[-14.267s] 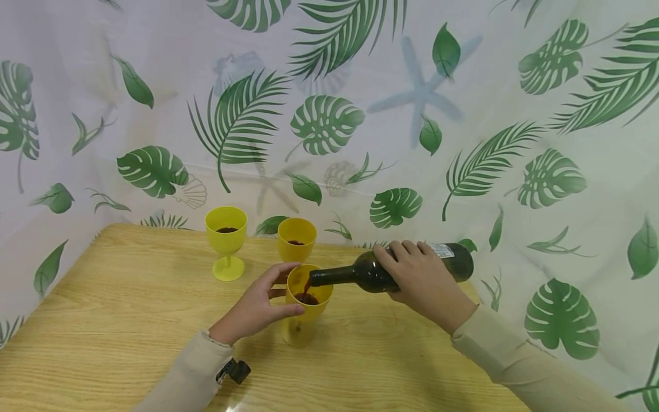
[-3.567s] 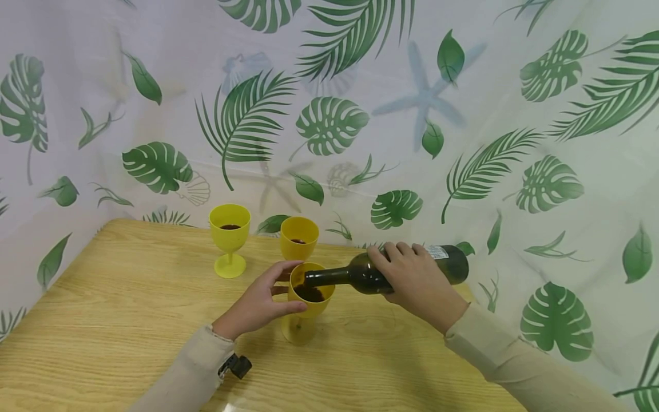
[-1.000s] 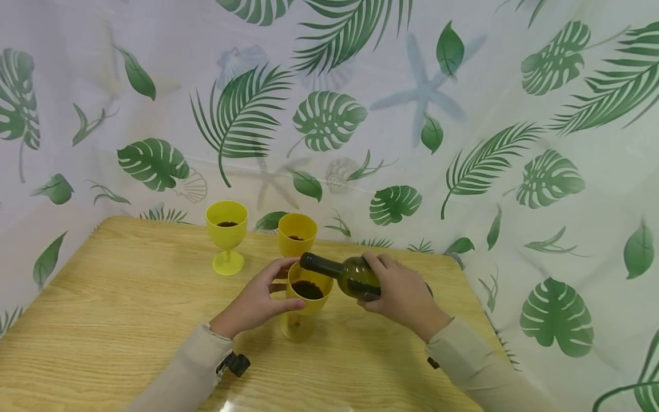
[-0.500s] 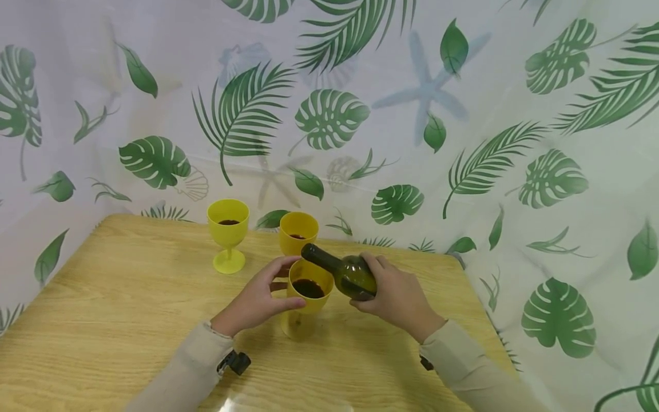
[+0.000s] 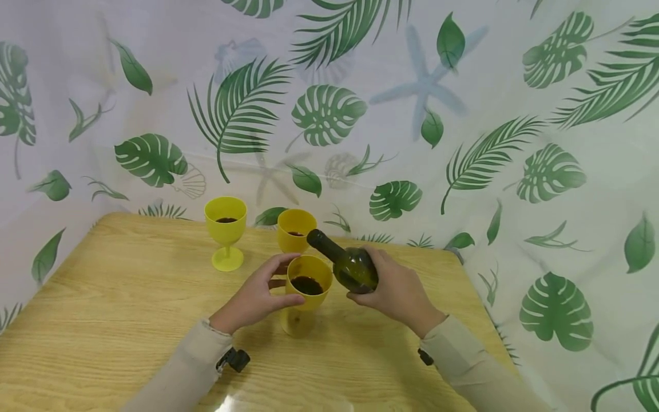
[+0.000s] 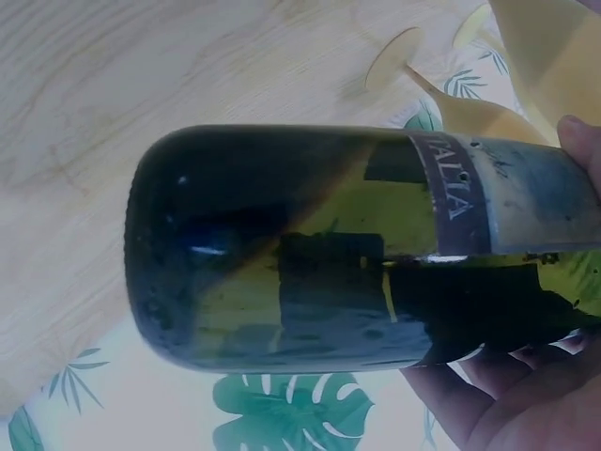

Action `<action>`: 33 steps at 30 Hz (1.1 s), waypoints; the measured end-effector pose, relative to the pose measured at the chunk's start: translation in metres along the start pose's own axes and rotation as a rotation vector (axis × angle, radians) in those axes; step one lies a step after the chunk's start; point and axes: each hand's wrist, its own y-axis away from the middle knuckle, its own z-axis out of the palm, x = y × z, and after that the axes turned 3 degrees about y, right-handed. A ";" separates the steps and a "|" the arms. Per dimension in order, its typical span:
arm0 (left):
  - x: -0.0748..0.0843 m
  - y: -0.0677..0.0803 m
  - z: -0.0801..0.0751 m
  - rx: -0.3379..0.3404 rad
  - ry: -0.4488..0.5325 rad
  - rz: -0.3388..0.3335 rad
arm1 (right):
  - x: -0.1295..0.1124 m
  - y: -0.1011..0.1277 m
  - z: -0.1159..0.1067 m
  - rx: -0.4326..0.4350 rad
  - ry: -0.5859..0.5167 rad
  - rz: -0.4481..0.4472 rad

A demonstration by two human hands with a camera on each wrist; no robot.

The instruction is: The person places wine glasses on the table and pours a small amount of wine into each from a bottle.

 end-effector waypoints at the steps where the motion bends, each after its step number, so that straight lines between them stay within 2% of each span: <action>1: 0.000 0.000 0.000 0.000 0.000 0.000 | 0.001 0.000 0.000 -0.001 -0.020 0.013; 12: -0.004 -0.002 -0.001 0.017 -0.007 0.009 | 0.028 -0.004 0.010 -0.013 -0.361 0.226; 18: -0.004 -0.002 -0.002 0.015 -0.004 0.000 | 0.050 -0.007 0.018 0.036 -0.521 0.306; 26: -0.006 -0.002 -0.002 0.010 0.002 0.023 | 0.076 -0.011 0.026 0.163 -0.581 0.387; 33: -0.003 -0.001 -0.001 0.003 0.007 0.010 | 0.097 -0.010 0.032 0.238 -0.596 0.429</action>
